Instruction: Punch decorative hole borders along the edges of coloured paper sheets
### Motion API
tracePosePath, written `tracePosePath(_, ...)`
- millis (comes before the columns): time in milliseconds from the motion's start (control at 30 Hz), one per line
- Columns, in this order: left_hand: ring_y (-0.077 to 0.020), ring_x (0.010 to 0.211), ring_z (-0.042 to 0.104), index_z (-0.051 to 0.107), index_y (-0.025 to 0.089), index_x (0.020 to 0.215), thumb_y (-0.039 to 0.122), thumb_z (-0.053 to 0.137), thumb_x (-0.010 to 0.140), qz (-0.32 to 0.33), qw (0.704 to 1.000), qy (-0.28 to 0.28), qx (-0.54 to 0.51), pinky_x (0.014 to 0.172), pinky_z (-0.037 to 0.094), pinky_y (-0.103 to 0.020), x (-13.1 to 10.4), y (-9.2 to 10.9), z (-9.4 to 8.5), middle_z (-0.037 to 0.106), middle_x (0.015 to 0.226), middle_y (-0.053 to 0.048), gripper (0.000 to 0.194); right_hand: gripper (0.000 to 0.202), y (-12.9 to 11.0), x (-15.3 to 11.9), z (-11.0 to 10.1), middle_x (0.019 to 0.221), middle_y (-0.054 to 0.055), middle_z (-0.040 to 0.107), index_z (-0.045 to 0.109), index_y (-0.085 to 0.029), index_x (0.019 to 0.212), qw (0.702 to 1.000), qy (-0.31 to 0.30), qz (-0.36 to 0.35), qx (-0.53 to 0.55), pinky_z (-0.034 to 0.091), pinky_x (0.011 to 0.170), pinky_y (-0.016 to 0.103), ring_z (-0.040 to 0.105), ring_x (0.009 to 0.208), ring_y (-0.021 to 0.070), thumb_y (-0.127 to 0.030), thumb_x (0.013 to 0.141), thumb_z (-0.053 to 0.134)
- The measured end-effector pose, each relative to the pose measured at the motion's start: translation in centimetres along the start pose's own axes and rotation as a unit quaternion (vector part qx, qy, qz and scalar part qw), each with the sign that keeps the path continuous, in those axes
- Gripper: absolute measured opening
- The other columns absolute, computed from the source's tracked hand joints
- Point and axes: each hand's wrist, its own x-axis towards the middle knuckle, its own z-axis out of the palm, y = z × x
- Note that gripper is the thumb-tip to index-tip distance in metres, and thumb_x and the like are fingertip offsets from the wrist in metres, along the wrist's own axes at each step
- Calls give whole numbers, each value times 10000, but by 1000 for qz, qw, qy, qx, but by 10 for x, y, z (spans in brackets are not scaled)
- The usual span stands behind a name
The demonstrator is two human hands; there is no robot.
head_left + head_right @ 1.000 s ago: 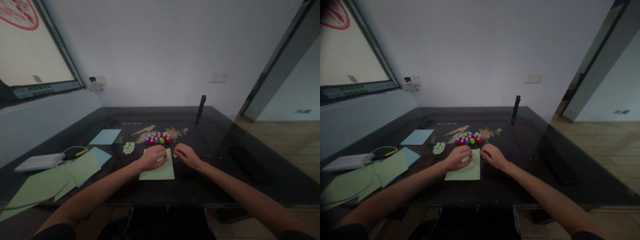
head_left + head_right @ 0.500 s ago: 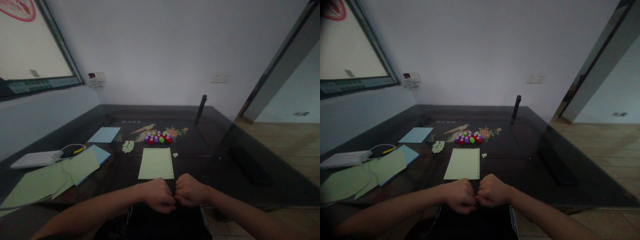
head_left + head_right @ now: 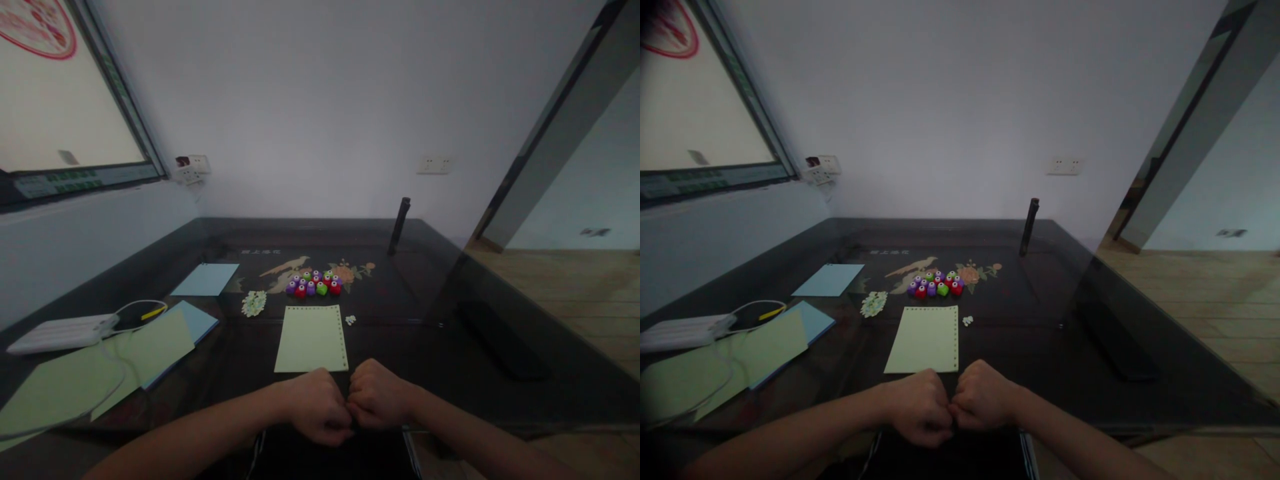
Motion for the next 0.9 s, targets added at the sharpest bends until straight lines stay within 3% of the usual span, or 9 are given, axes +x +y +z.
tracePosePath(900,-97,482,539,546,206,553,299,627,737,-22,1000,-17,11,422,299,-245,1,2,1,614,516,34,221,308,-3,3,-4,510,-1,592,501,-178,509,1000,-17,19,-4,230,484,286,455,436,99,-216,808,433)
